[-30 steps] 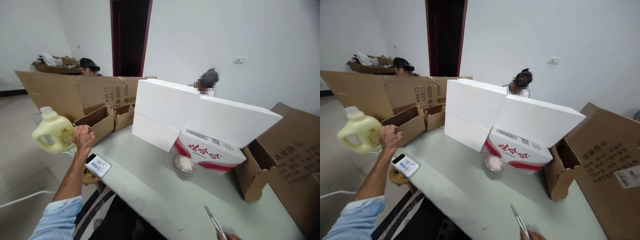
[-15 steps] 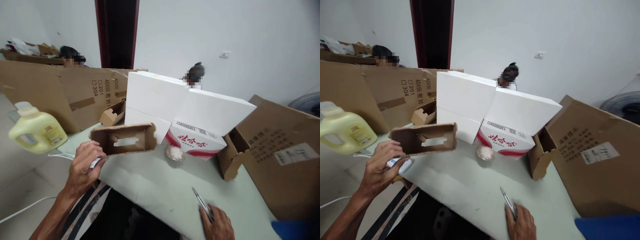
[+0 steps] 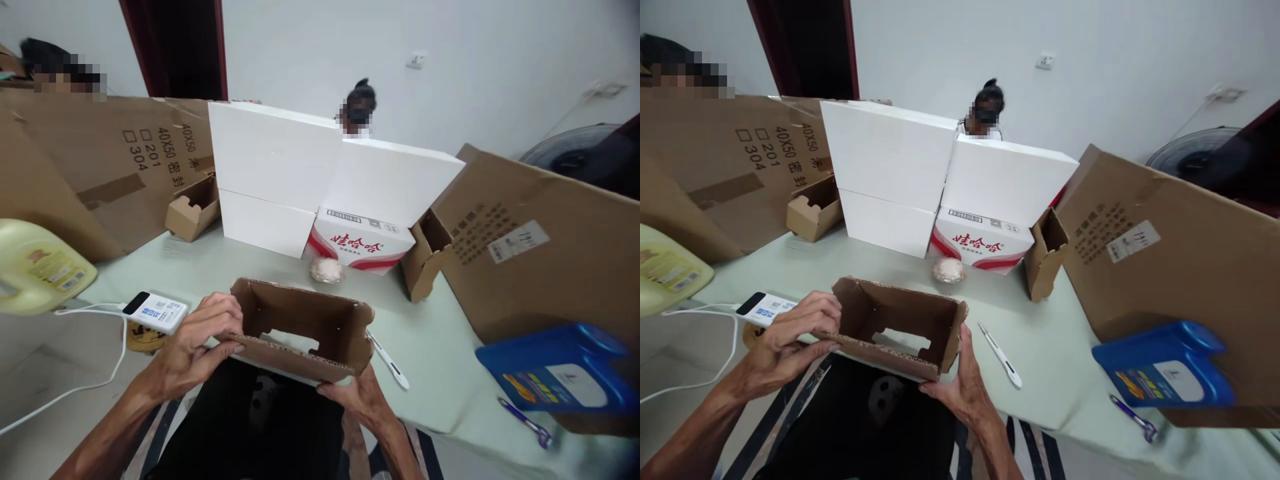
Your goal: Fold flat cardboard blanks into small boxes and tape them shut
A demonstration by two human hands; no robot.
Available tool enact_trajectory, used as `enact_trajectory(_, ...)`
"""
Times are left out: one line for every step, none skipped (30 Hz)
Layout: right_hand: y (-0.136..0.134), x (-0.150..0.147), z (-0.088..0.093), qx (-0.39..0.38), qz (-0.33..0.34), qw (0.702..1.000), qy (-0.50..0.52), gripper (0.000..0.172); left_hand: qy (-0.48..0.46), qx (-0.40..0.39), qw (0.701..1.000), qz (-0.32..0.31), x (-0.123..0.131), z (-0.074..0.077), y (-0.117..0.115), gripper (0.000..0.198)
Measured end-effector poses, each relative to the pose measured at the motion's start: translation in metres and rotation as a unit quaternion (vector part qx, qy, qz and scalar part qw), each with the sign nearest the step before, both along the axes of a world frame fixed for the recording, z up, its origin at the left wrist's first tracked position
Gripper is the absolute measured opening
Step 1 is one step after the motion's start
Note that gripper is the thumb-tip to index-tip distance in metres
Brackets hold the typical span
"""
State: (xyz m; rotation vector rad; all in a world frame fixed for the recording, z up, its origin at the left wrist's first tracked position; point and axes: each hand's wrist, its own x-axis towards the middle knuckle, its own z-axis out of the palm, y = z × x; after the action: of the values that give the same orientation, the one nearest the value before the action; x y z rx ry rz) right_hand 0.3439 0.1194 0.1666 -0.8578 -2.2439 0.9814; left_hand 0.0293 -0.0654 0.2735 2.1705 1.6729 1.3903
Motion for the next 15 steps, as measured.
enact_trajectory(-0.002,-0.001,0.002,-0.022,0.005,1.000,0.008,0.128,-0.011,-0.006,1.000,-0.002,-0.002,0.001,0.004,0.015)
enact_trajectory(-0.004,-0.003,0.005,-0.049,0.007,0.999,0.021,0.126,-0.020,-0.010,1.000,0.007,-0.004,0.001,0.007,0.010)
enact_trajectory(-0.005,-0.004,0.008,-0.079,0.009,0.996,0.036,0.124,-0.028,-0.015,0.999,0.023,-0.006,0.001,0.010,0.007)
enact_trajectory(-0.005,-0.006,0.011,-0.111,0.014,0.992,0.052,0.120,-0.033,-0.022,0.998,0.043,-0.009,0.001,0.012,0.019)
enact_trajectory(-0.004,-0.007,0.014,-0.145,0.016,0.987,0.067,0.116,-0.035,-0.033,0.997,0.062,-0.011,0.001,0.014,0.034)
enact_trajectory(-0.002,-0.007,0.017,-0.182,0.016,0.980,0.082,0.111,-0.029,-0.051,0.996,0.071,-0.014,0.000,0.014,0.048)
enact_trajectory(0.001,-0.007,0.020,-0.223,0.010,0.970,0.097,0.104,-0.016,-0.075,0.995,0.071,-0.016,-0.002,0.013,0.059)
enact_trajectory(0.004,-0.006,0.021,-0.268,-0.002,0.957,0.111,0.097,0.006,-0.103,0.993,0.061,-0.017,-0.005,0.011,0.067)
enact_trajectory(0.008,-0.005,0.022,-0.318,-0.015,0.940,0.121,0.090,0.036,-0.132,0.990,0.043,-0.018,-0.009,0.009,0.075)
enact_trajectory(0.012,-0.003,0.022,-0.372,-0.030,0.919,0.126,0.084,0.069,-0.156,0.985,0.024,-0.018,-0.014,0.006,0.083)
enact_trajectory(0.016,-0.001,0.022,-0.423,-0.047,0.896,0.125,0.079,0.101,-0.174,0.980,0.009,-0.018,-0.020,0.004,0.092)
enact_trajectory(0.019,0.000,0.022,-0.468,-0.064,0.873,0.121,0.075,0.131,-0.186,0.974,-0.001,-0.017,-0.028,0.003,0.101)
enact_trajectory(0.022,0.002,0.022,-0.504,-0.079,0.852,0.115,0.072,0.157,-0.193,0.968,-0.005,-0.015,-0.035,0.001,0.109)
enact_trajectory(0.024,0.003,0.022,-0.530,-0.091,0.836,0.110,0.069,0.179,-0.199,0.964,-0.007,-0.013,-0.043,0.000,0.117)
enact_trajectory(0.025,0.003,0.023,-0.548,-0.098,0.824,0.107,0.069,0.194,-0.203,0.960,-0.006,-0.012,-0.050,0.000,0.124)
